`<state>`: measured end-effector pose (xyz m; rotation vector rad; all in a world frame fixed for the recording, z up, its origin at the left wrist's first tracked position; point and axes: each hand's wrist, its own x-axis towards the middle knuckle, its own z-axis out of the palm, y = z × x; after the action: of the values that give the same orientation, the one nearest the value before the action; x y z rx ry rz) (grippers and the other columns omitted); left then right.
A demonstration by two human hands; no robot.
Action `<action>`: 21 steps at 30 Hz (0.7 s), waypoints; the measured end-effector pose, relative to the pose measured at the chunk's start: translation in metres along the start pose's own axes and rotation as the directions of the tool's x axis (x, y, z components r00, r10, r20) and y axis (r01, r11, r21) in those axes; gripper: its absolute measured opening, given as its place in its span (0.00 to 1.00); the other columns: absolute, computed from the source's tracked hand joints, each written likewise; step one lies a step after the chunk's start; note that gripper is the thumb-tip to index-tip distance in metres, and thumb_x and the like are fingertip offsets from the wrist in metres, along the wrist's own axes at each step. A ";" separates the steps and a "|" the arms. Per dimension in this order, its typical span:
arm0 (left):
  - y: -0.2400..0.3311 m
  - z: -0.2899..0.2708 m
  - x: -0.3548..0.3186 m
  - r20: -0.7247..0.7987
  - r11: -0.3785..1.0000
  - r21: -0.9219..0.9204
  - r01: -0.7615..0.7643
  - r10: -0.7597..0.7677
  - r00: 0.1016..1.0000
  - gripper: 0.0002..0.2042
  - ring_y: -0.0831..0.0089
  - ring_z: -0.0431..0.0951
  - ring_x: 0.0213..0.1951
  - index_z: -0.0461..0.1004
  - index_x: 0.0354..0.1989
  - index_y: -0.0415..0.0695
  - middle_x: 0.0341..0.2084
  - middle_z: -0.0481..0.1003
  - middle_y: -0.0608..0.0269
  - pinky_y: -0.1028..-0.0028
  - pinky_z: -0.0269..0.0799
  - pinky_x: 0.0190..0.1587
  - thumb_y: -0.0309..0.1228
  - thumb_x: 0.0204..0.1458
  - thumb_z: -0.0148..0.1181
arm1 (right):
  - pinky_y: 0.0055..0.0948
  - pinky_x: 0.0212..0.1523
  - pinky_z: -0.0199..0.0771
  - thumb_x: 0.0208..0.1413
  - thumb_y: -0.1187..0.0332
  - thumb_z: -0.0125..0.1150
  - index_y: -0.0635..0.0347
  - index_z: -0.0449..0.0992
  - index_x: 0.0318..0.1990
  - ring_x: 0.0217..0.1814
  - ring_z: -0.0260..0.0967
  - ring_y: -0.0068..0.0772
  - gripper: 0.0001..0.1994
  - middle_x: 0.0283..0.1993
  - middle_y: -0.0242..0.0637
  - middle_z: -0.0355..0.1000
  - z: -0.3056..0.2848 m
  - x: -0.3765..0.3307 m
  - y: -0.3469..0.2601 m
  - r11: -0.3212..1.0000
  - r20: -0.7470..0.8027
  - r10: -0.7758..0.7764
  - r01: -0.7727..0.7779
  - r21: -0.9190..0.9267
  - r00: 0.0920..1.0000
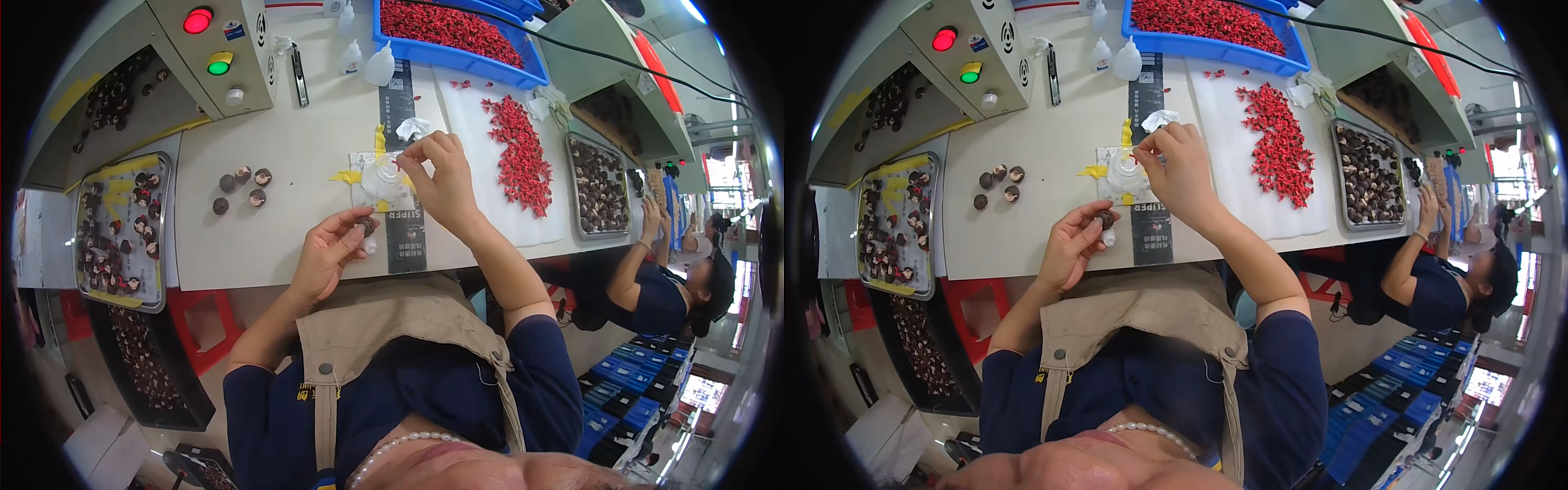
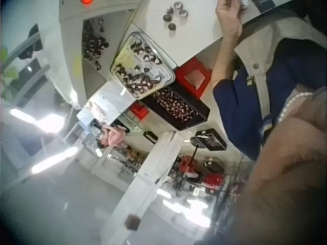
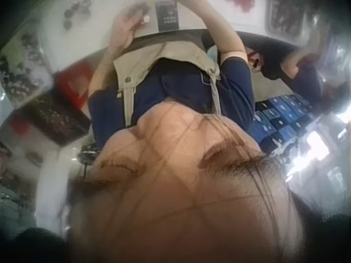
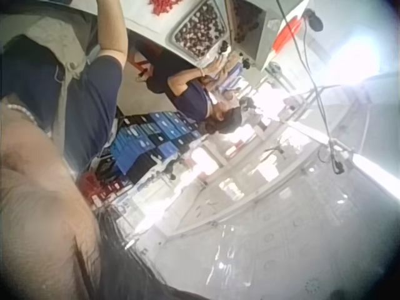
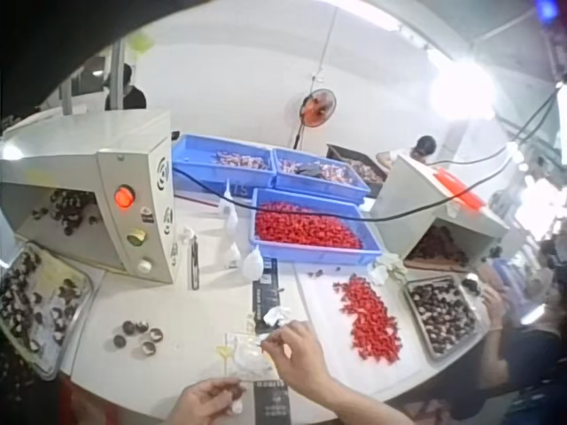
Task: The recorder is assembling small plastic components by inserting red pieces into brown circular bases and applying an adhesive.
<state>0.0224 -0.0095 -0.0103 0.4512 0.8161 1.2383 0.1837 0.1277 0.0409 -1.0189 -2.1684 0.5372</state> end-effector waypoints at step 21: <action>-0.006 0.012 0.013 0.020 0.983 -0.185 -0.003 0.007 1.000 0.16 0.86 0.73 0.38 0.68 0.53 0.42 0.40 0.74 0.65 0.85 0.73 0.40 0.26 0.55 0.54 | 0.33 0.37 0.62 0.44 0.77 0.61 0.58 0.71 0.28 0.36 0.62 0.39 0.04 0.30 0.33 0.66 -0.007 0.018 -0.009 0.952 0.022 -0.275 0.275 -0.136 0.961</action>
<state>0.0365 0.0025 -0.0111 0.3154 0.6753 1.2989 0.1761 0.1369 0.0581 -0.7659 -2.3259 0.2606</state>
